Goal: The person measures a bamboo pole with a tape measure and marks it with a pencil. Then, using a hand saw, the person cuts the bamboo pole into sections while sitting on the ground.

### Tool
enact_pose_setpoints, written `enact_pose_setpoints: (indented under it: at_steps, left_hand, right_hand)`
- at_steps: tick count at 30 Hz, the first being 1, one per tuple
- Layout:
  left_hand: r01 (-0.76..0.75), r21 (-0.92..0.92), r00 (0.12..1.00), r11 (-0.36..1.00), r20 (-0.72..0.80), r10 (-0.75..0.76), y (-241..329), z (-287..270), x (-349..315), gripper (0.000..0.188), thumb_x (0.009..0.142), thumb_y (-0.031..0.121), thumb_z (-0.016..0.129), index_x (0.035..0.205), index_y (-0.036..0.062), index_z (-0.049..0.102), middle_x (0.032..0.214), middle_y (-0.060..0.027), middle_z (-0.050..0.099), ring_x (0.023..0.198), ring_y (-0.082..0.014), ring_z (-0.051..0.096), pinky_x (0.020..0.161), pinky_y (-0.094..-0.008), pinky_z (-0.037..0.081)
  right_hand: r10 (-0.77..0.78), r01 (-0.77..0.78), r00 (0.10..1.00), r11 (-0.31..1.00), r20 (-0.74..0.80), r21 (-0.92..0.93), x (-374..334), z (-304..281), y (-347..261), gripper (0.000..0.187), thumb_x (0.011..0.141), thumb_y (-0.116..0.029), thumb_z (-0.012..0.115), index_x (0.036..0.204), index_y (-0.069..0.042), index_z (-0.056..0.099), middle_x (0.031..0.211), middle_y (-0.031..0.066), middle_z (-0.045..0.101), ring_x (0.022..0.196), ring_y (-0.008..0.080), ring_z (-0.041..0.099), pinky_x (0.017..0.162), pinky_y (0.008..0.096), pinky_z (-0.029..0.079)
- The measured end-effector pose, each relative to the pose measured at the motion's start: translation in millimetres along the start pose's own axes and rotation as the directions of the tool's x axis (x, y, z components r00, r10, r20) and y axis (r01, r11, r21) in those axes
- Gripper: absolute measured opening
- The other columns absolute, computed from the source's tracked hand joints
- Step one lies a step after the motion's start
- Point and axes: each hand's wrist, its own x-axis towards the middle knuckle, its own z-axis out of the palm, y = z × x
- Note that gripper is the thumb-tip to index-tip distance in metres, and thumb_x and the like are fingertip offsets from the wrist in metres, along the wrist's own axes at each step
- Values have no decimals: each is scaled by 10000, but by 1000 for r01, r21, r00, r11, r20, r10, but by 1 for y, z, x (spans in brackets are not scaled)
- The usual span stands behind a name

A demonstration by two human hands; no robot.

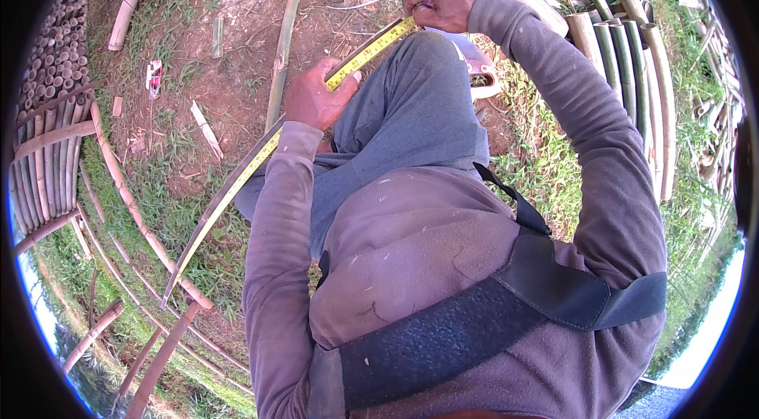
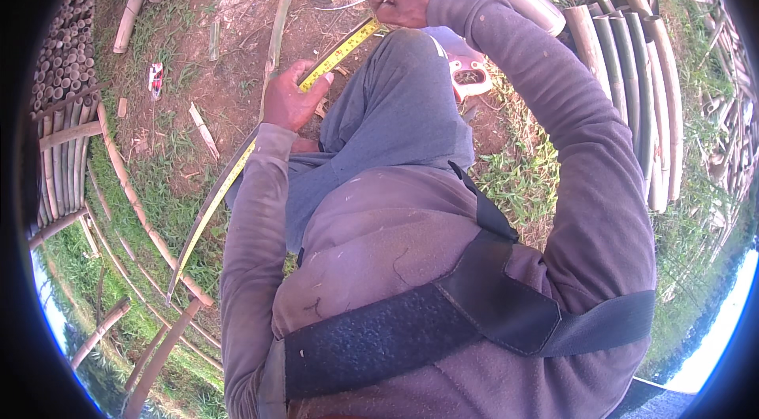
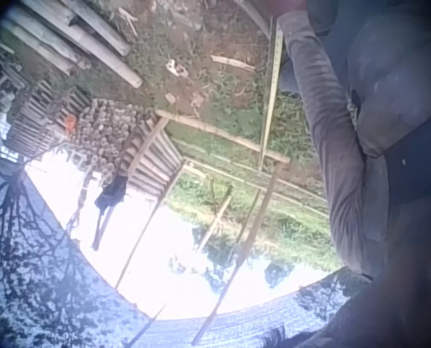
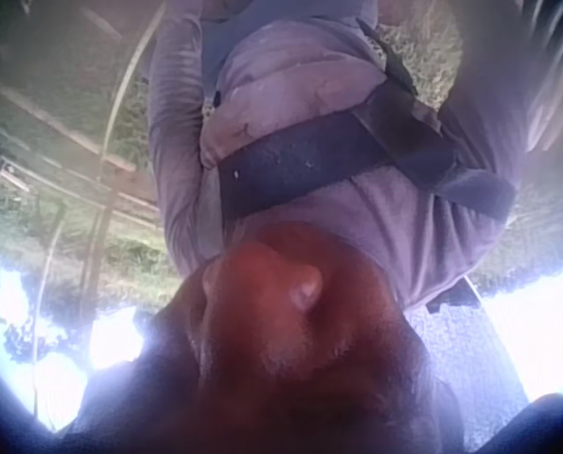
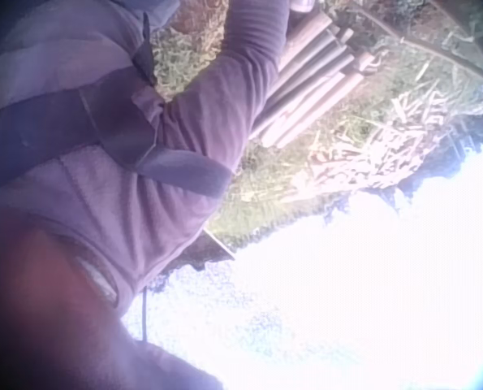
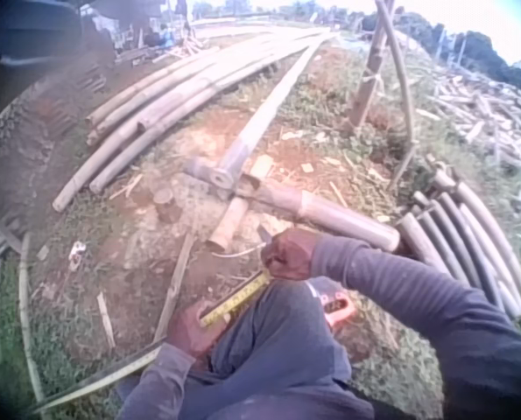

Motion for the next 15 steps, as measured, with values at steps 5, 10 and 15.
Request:
enact_pose_setpoints:
  at_steps: [5,10,15]
  left_hand:
    - [3,11,1000,1000,-4,-3,1,0,0,445,872,521,747,1091,135,768,861,-198,758,821,-391,741,745,-479,554]
    - [4,15,1000,1000,-2,-4,0,0,0,451,872,526,744,1093,134,768,867,-200,760,825,-393,740,748,-479,554]
    - [-3,24,1000,1000,-10,4,2,0,-1,457,872,528,742,1093,129,768,884,-204,762,838,-396,741,759,-480,554]
  right_hand:
    - [-41,39,999,998,-28,-43,0,3,6,227,879,-227,621,985,-92,770,826,187,752,754,346,742,779,462,590]
    - [-60,59,998,997,-34,-45,0,4,7,226,878,-219,620,986,-91,771,799,186,746,732,340,741,762,457,592]
    - [-6,6,1000,1000,2,2,0,4,3,182,865,-131,588,906,12,692,844,218,685,800,376,697,770,453,549]
